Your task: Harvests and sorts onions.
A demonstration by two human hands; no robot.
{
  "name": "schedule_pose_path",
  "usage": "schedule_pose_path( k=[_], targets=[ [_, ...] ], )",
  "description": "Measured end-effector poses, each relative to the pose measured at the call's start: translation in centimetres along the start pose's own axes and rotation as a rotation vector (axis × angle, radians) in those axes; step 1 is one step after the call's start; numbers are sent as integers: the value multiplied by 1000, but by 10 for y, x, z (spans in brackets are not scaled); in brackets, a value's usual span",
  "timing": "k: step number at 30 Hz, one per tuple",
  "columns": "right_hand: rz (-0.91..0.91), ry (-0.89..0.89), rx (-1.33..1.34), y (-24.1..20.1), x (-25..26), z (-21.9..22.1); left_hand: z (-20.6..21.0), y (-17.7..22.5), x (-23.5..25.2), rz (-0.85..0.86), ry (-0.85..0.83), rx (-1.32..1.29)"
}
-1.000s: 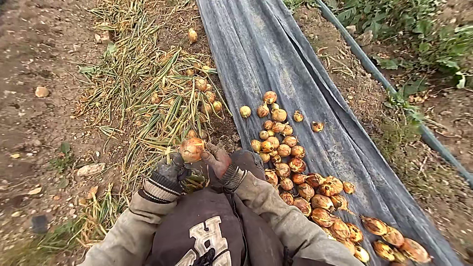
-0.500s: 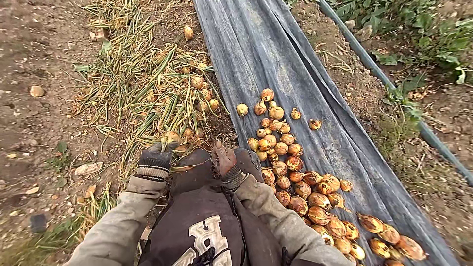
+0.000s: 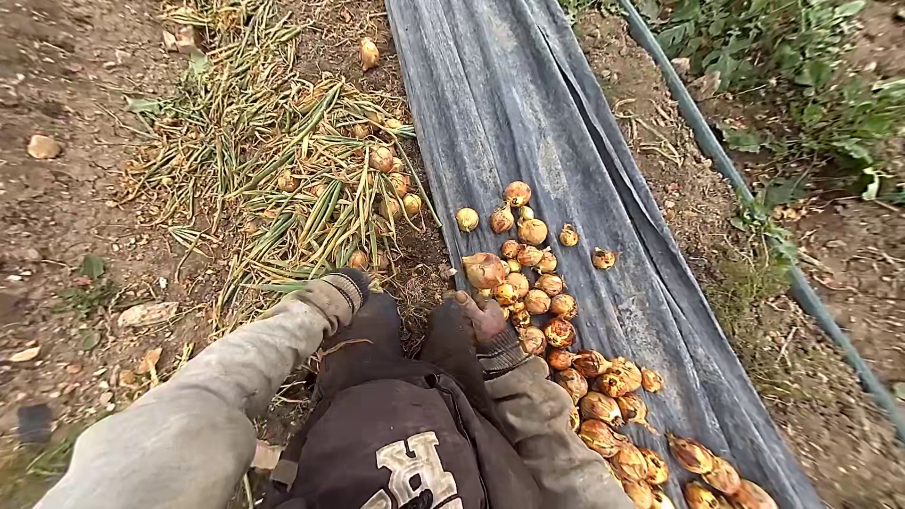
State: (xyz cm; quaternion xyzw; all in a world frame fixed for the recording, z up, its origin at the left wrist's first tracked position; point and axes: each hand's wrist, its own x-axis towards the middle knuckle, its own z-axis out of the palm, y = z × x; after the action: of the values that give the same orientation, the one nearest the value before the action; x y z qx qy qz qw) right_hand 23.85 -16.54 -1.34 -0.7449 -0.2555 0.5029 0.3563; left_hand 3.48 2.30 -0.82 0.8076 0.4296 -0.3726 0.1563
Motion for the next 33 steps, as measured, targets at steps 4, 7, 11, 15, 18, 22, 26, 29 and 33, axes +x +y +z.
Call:
schedule_pose_path(
  k=[4,7,11,15,18,22,26,29,33],
  targets=[
    [99,-11,-230,-3,18,-35,11,-43,6,-61,-172,9],
    [143,-164,-451,13,15,-18,45,-55,69,-126,138,-285],
    [269,-376,-761,17,-14,18,64,-56,118,-298,256,-425],
    [278,-341,-699,47,-33,20,74,-47,115,-395,219,-466],
    [232,-295,-660,50,-28,20,66,-54,109,-475,166,-425],
    [178,-260,-582,36,-19,29,30,-69,70,-366,120,-285],
    [153,-237,-365,27,-16,51,38,-107,20,112,517,-437],
    [99,-252,-193,29,-13,67,45,-95,-40,362,740,-854],
    [-195,-392,9,5,-26,76,46,-48,-131,360,736,-1263]
  ],
)
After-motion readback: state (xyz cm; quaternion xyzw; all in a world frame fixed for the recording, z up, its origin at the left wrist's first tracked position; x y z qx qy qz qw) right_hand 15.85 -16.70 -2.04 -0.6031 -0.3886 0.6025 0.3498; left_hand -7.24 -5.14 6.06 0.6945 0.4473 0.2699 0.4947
